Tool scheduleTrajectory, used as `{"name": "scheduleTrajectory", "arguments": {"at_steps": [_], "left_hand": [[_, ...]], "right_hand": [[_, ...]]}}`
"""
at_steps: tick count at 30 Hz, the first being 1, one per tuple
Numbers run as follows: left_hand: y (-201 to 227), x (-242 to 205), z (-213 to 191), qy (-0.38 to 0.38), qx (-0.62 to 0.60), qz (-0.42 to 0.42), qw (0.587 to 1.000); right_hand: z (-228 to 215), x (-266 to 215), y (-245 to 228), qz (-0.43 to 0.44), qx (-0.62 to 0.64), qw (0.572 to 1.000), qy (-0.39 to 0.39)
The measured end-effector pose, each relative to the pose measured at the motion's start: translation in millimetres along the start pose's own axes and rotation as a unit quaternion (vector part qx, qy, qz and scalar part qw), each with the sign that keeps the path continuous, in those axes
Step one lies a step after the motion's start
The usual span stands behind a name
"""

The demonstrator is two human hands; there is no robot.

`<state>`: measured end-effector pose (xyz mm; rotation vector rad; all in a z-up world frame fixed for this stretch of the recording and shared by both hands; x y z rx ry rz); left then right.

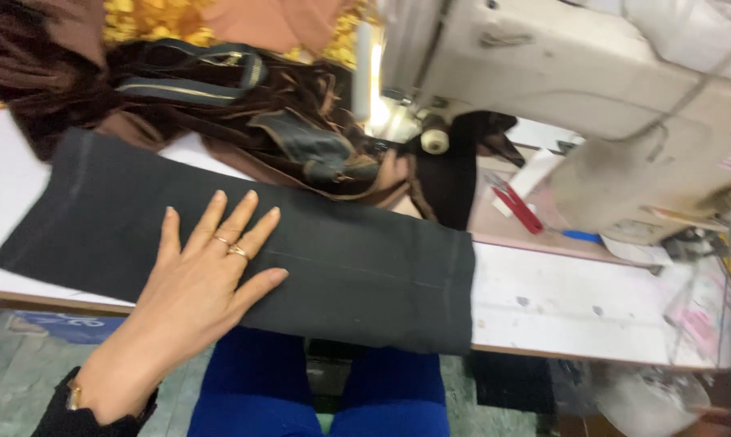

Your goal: The person measures a piece of black fabric using a yellow ruler and marks it with a pen. They then use a pair of scissors to cut the fabric along the marked lines.

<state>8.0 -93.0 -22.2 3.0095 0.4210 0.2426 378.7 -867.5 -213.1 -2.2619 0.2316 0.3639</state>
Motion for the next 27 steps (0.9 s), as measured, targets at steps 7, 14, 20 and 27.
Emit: {"name": "scheduleTrajectory", "arguments": {"at_steps": [7, 14, 20, 27], "left_hand": [[-111.3, -34.0, -0.8, -0.134, -0.018, -0.201, 0.97], [-192.5, -60.0, -7.0, -0.11, -0.01, -0.268, 0.957], [-220.6, -51.5, -27.5, 0.016, 0.059, -0.205, 0.977], [-225.2, -50.0, -48.0, 0.087, 0.02, -0.165, 0.982]], "right_hand": [[269.7, -266.6, -353.8, -0.19, -0.183, 0.941, -0.214], [400.5, -319.2, -471.3, -0.185, -0.23, 0.854, -0.429], [484.2, -287.5, -482.6, -0.29, -0.273, 0.716, -0.573], [523.8, -277.7, -520.9, -0.251, -0.255, 0.716, -0.599]]}}
Point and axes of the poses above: each hand's wrist, its own x-axis towards the middle knuckle, its own z-axis out of the palm, y = z × x, the point moved 10 cm from there along x, towards the middle knuckle, and after that the axes turned 1 degree about -z, right-handed, at the moved point
